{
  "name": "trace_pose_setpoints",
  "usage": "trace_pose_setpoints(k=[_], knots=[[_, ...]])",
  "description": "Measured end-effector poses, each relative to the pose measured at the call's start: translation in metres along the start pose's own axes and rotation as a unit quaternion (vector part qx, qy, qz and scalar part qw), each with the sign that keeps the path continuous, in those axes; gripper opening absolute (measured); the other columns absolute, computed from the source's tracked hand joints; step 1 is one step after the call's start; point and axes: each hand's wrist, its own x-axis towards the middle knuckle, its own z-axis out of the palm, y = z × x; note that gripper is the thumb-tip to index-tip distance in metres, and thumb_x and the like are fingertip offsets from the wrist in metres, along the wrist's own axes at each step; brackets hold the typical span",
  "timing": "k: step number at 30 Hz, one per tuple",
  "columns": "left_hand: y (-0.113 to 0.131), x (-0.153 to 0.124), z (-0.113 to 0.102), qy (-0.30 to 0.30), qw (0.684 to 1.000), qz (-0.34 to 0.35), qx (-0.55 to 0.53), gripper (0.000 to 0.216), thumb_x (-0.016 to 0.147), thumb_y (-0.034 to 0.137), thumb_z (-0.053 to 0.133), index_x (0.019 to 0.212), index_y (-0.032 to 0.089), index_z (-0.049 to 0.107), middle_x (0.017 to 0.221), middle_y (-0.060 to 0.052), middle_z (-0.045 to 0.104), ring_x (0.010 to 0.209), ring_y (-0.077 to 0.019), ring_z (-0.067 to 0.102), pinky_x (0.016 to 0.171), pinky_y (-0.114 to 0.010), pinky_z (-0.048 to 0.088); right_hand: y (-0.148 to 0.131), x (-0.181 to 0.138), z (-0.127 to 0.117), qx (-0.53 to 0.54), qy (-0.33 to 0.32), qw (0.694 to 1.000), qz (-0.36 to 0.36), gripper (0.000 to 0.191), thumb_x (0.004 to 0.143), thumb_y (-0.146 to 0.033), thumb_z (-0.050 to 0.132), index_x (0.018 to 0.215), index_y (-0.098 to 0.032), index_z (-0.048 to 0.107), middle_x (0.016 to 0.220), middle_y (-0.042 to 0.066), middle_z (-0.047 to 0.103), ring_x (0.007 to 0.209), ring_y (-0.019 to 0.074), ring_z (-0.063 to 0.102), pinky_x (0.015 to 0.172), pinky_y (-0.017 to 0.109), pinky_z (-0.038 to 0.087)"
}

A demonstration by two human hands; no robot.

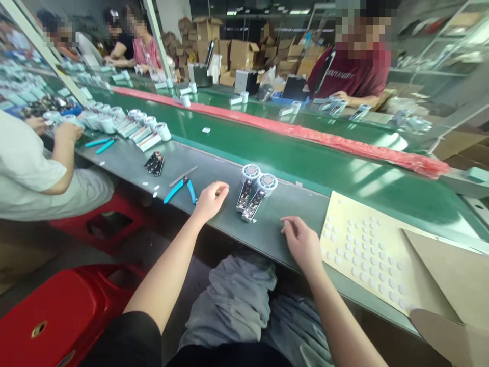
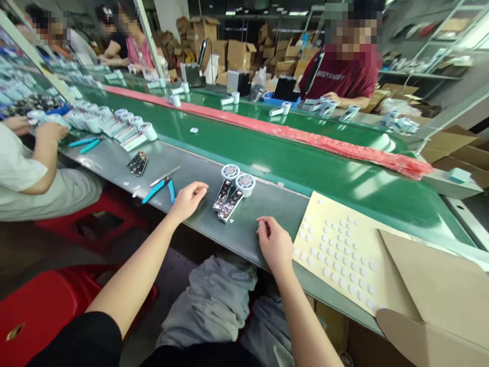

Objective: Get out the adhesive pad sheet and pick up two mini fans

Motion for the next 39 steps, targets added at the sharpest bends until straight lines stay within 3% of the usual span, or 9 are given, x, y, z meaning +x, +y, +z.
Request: trace_pose_setpoints(k=[3, 6, 14, 19, 24, 28, 31, 33, 39], knots=[[0.010, -0.006, 0.001, -0.006, 0.999, -0.018, 0.045, 0.023, 0.085, 0.036, 0.053, 0.092, 0.014, 0.060, 0.099, -0.006, 0.059, 0.089, -0.0173, 0.055, 0.084, -0.039, 0.045, -0.012, -0.002, 0.002, -0.050, -0.021, 0.998, -0.040, 0.021, 0.086, -0.029, 0.042, 0.086, -0.021, 0.061, 0.085, 0.005, 0.062, 0.082, 0.0235, 0.056, 0.070, 0.032, 0.038], [0.021, -0.005, 0.003, -0.016, 0.996, -0.079, 0.039, 0.030, 0.087, 0.041, 0.049, 0.097, 0.014, 0.058, 0.097, -0.007, 0.060, 0.088, -0.0181, 0.057, 0.079, -0.038, 0.049, -0.025, -0.002, 0.004, -0.072, -0.038, 0.996, -0.048, 0.023, 0.087, -0.024, 0.040, 0.088, -0.020, 0.063, 0.086, 0.006, 0.061, 0.089, 0.0245, 0.055, 0.073, 0.031, 0.038], [0.051, 0.016, 0.022, -0.149, 0.972, -0.178, -0.025, 0.031, 0.082, 0.039, 0.057, 0.097, 0.013, 0.059, 0.080, -0.003, 0.062, 0.068, -0.0139, 0.060, 0.055, -0.026, 0.049, -0.062, 0.040, 0.022, 0.016, -0.099, 0.993, 0.064, 0.021, 0.088, -0.029, 0.048, 0.099, -0.017, 0.061, 0.087, 0.008, 0.064, 0.083, 0.0259, 0.061, 0.072, 0.033, 0.043], [0.062, 0.013, 0.036, -0.148, 0.961, -0.212, -0.095, 0.030, 0.077, 0.042, 0.061, 0.080, 0.013, 0.054, 0.077, -0.002, 0.060, 0.071, -0.0143, 0.059, 0.063, -0.028, 0.051, -0.067, 0.048, 0.037, 0.159, -0.118, 0.969, 0.146, 0.025, 0.085, -0.036, 0.048, 0.095, -0.014, 0.052, 0.093, 0.015, 0.061, 0.085, 0.0313, 0.061, 0.065, 0.039, 0.047], [0.072, -0.027, 0.046, -0.145, 0.925, -0.277, -0.215, 0.027, 0.084, 0.043, 0.049, 0.092, 0.018, 0.043, 0.082, -0.001, 0.057, 0.071, -0.0121, 0.059, 0.069, -0.029, 0.053, -0.061, 0.011, 0.031, 0.347, -0.147, 0.892, 0.250, 0.028, 0.088, -0.040, 0.031, 0.103, -0.018, 0.042, 0.081, 0.006, 0.061, 0.074, 0.0221, 0.064, 0.053, 0.031, 0.052], [0.072, -0.083, 0.038, -0.160, 0.892, -0.327, -0.267, 0.031, 0.082, 0.046, 0.052, 0.096, 0.020, 0.044, 0.082, 0.000, 0.054, 0.064, -0.0108, 0.055, 0.043, -0.018, 0.042, -0.050, -0.035, 0.005, 0.414, -0.127, 0.857, 0.281, 0.031, 0.085, -0.042, 0.036, 0.104, -0.019, 0.044, 0.084, 0.006, 0.059, 0.072, 0.0192, 0.061, 0.047, 0.025, 0.048], [0.064, -0.119, 0.033, -0.133, 0.881, -0.360, -0.276, 0.051, 0.071, 0.053, 0.063, 0.108, 0.025, 0.041, 0.077, 0.002, 0.052, 0.050, -0.0067, 0.046, 0.030, -0.011, 0.020, -0.040, -0.055, -0.010, 0.359, -0.120, 0.895, 0.237, 0.041, 0.083, -0.049, 0.041, 0.109, -0.018, 0.041, 0.082, 0.005, 0.057, 0.063, 0.0178, 0.056, 0.046, 0.024, 0.043], [0.058, -0.134, 0.037, -0.114, 0.876, -0.374, -0.283, 0.067, 0.063, 0.060, 0.067, 0.113, 0.029, 0.035, 0.074, 0.004, 0.050, 0.043, -0.0043, 0.040, 0.029, -0.010, 0.011, -0.033, -0.056, -0.014, 0.275, -0.107, 0.937, 0.186, 0.046, 0.085, -0.051, 0.038, 0.115, -0.016, 0.038, 0.083, 0.005, 0.057, 0.066, 0.0189, 0.056, 0.059, 0.031, 0.047], [0.068, -0.138, 0.060, -0.088, 0.868, -0.364, -0.325, 0.071, 0.058, 0.064, 0.068, 0.107, 0.027, 0.034, 0.071, 0.005, 0.046, 0.041, -0.0023, 0.033, 0.029, -0.010, 0.013, -0.031, -0.038, -0.009, 0.144, -0.062, 0.985, 0.074, 0.042, 0.092, -0.039, 0.031, 0.125, -0.014, 0.033, 0.123, 0.014, 0.046, 0.113, 0.0251, 0.044, 0.096, 0.043, 0.036]])
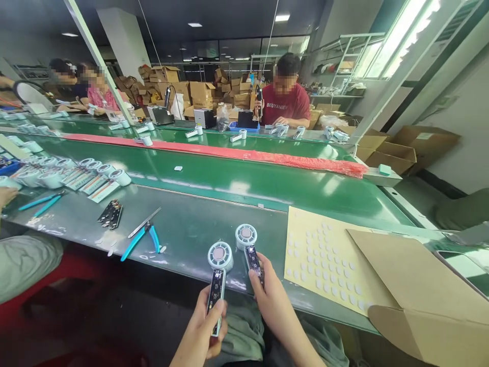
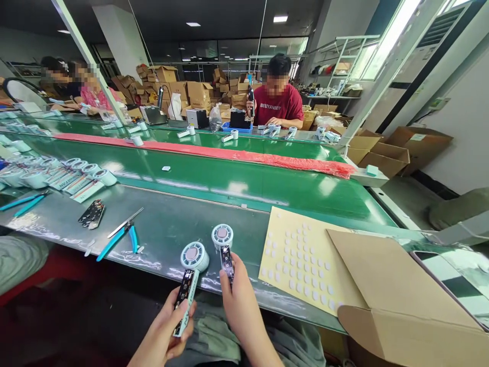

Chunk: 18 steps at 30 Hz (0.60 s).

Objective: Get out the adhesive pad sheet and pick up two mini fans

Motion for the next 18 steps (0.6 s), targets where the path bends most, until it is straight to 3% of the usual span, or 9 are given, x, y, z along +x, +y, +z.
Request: trace_pose_setpoints(k=[4, 7, 13, 18], knots=[[0.010, 0.000, 0.018, 0.019, 0.999, 0.030, 0.027, 0.058, 0.069, 0.056, 0.063, 0.111, 0.028, 0.034, 0.061, 0.007, 0.039, 0.043, -0.0039, 0.027, 0.035, -0.013, 0.016, -0.006, 0.012, -0.009, -0.143, 0.086, 0.978, -0.124, 0.028, 0.094, -0.032, 0.035, 0.112, -0.017, 0.049, 0.112, 0.011, 0.050, 0.105, 0.0259, 0.046, 0.089, 0.043, 0.040], [0.016, 0.007, 0.027, 0.036, 0.994, 0.083, 0.067, 0.053, 0.073, 0.048, 0.062, 0.113, 0.029, 0.033, 0.061, 0.008, 0.036, 0.044, -0.0047, 0.028, 0.038, -0.014, 0.020, -0.009, 0.021, -0.016, -0.195, 0.089, 0.956, -0.202, 0.020, 0.094, -0.025, 0.039, 0.104, -0.019, 0.055, 0.097, 0.007, 0.055, 0.089, 0.0232, 0.050, 0.076, 0.037, 0.044], [0.026, 0.034, 0.034, 0.060, 0.981, 0.131, 0.127, 0.058, 0.069, 0.041, 0.066, 0.113, 0.028, 0.031, 0.081, 0.003, 0.048, 0.044, -0.0061, 0.038, 0.041, -0.020, 0.032, -0.006, 0.032, -0.012, -0.228, 0.081, 0.941, -0.236, 0.015, 0.092, -0.018, 0.042, 0.092, -0.017, 0.058, 0.083, 0.005, 0.056, 0.079, 0.0214, 0.048, 0.069, 0.034, 0.042], [0.025, 0.041, 0.037, 0.058, 0.980, 0.124, 0.143, 0.055, 0.072, 0.036, 0.063, 0.114, 0.025, 0.029, 0.078, 0.004, 0.046, 0.045, -0.0085, 0.042, 0.041, -0.023, 0.037, -0.004, 0.032, -0.009, -0.273, 0.073, 0.924, -0.256, 0.020, 0.093, -0.016, 0.040, 0.090, -0.016, 0.060, 0.075, 0.004, 0.055, 0.071, 0.0203, 0.046, 0.063, 0.031, 0.038]])
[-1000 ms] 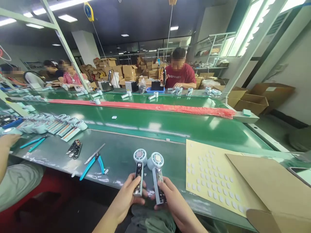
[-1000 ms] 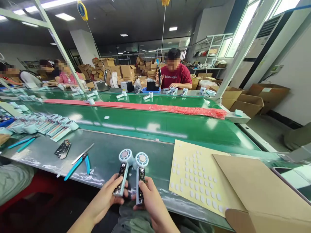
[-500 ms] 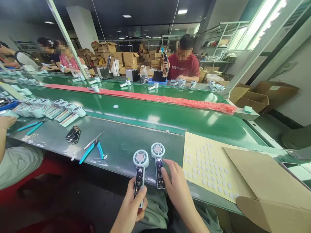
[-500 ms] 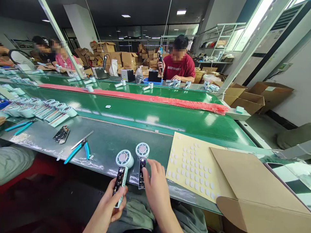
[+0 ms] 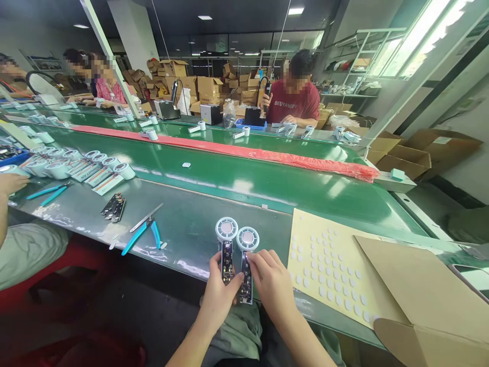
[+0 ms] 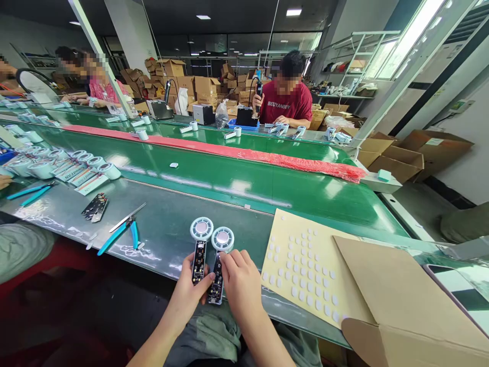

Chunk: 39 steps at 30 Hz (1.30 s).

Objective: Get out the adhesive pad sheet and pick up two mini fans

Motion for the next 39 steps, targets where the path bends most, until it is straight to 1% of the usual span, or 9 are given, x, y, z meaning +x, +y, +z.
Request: trace_pose_setpoints(k=[5, 16, 22, 29, 31, 34, 36, 37, 39], knots=[[-0.004, 0.002, 0.001, -0.011, 1.000, -0.011, 0.006, 0.054, 0.074, 0.036, 0.062, 0.114, 0.027, 0.028, 0.080, 0.004, 0.048, 0.043, -0.0085, 0.045, 0.042, -0.025, 0.040, 0.002, 0.003, -0.004, -0.038, -0.030, 0.999, -0.024, 0.020, 0.092, -0.014, 0.041, 0.086, -0.017, 0.060, 0.068, 0.003, 0.053, 0.063, 0.0193, 0.045, 0.056, 0.029, 0.031], [-0.006, 0.002, -0.004, -0.037, 0.999, -0.017, -0.030, 0.052, 0.073, 0.035, 0.064, 0.110, 0.026, 0.029, 0.078, 0.005, 0.045, 0.042, -0.0080, 0.045, 0.042, -0.024, 0.042, 0.000, 0.004, -0.008, -0.039, -0.037, 0.999, -0.004, 0.016, 0.093, -0.014, 0.041, 0.091, -0.017, 0.056, 0.072, 0.002, 0.055, 0.069, 0.0190, 0.051, 0.061, 0.027, 0.036], [-0.002, 0.001, -0.005, -0.055, 0.998, -0.012, -0.033, 0.049, 0.075, 0.033, 0.062, 0.111, 0.026, 0.029, 0.079, 0.005, 0.044, 0.045, -0.0081, 0.047, 0.046, -0.025, 0.044, -0.005, 0.001, -0.008, -0.099, -0.043, 0.994, -0.028, 0.022, 0.090, -0.010, 0.038, 0.091, -0.013, 0.060, 0.068, 0.005, 0.053, 0.064, 0.0218, 0.050, 0.053, 0.031, 0.031], [-0.008, 0.004, -0.002, -0.036, 0.999, -0.003, -0.028, 0.052, 0.073, 0.032, 0.063, 0.111, 0.027, 0.028, 0.079, 0.006, 0.044, 0.041, -0.0071, 0.046, 0.039, -0.023, 0.043, -0.002, 0.004, -0.009, -0.104, -0.094, 0.990, -0.006, 0.021, 0.088, -0.012, 0.042, 0.096, -0.016, 0.062, 0.068, 0.003, 0.061, 0.060, 0.0208, 0.057, 0.046, 0.029, 0.034], [-0.009, 0.005, -0.002, -0.031, 0.999, -0.004, -0.028, 0.051, 0.073, 0.030, 0.062, 0.111, 0.027, 0.028, 0.079, 0.006, 0.044, 0.041, -0.0066, 0.046, 0.037, -0.022, 0.042, 0.000, 0.009, -0.025, -0.061, -0.111, 0.992, 0.017, 0.019, 0.090, -0.016, 0.044, 0.100, -0.019, 0.060, 0.070, 0.000, 0.063, 0.057, 0.0173, 0.059, 0.046, 0.025, 0.038], [-0.010, 0.005, -0.001, -0.029, 0.999, -0.006, -0.031, 0.051, 0.073, 0.027, 0.062, 0.111, 0.026, 0.028, 0.078, 0.006, 0.045, 0.039, -0.0061, 0.045, 0.034, -0.020, 0.038, -0.013, 0.019, -0.078, 0.116, -0.064, 0.991, 0.036, 0.021, 0.094, -0.019, 0.042, 0.108, -0.022, 0.056, 0.072, -0.002, 0.062, 0.058, 0.0122, 0.058, 0.054, 0.021, 0.044], [-0.010, 0.005, -0.001, -0.030, 0.999, -0.005, -0.030, 0.050, 0.072, 0.024, 0.061, 0.111, 0.025, 0.028, 0.077, 0.006, 0.045, 0.037, -0.0048, 0.042, 0.031, -0.018, 0.035, -0.038, 0.025, -0.125, 0.176, -0.022, 0.981, -0.076, 0.030, 0.091, -0.012, 0.041, 0.114, -0.026, 0.055, 0.084, 0.000, 0.061, 0.071, 0.0123, 0.059, 0.064, 0.021, 0.046], [-0.011, 0.005, 0.000, -0.029, 0.999, -0.002, -0.031, 0.050, 0.072, 0.024, 0.060, 0.110, 0.025, 0.028, 0.077, 0.006, 0.045, 0.037, -0.0042, 0.041, 0.031, -0.018, 0.034, -0.056, 0.027, -0.148, 0.172, -0.053, 0.975, -0.131, 0.035, 0.088, -0.010, 0.044, 0.114, -0.029, 0.056, 0.092, 0.001, 0.061, 0.078, 0.0141, 0.059, 0.066, 0.022, 0.047], [-0.011, 0.005, 0.001, -0.022, 0.999, 0.003, -0.037, 0.050, 0.072, 0.024, 0.060, 0.110, 0.025, 0.028, 0.075, 0.006, 0.045, 0.037, -0.0040, 0.040, 0.030, -0.017, 0.033, -0.095, 0.027, -0.185, 0.163, -0.032, 0.976, -0.140, 0.042, 0.080, -0.012, 0.054, 0.112, -0.039, 0.058, 0.084, -0.004, 0.063, 0.075, 0.0159, 0.060, 0.069, 0.025, 0.048]])
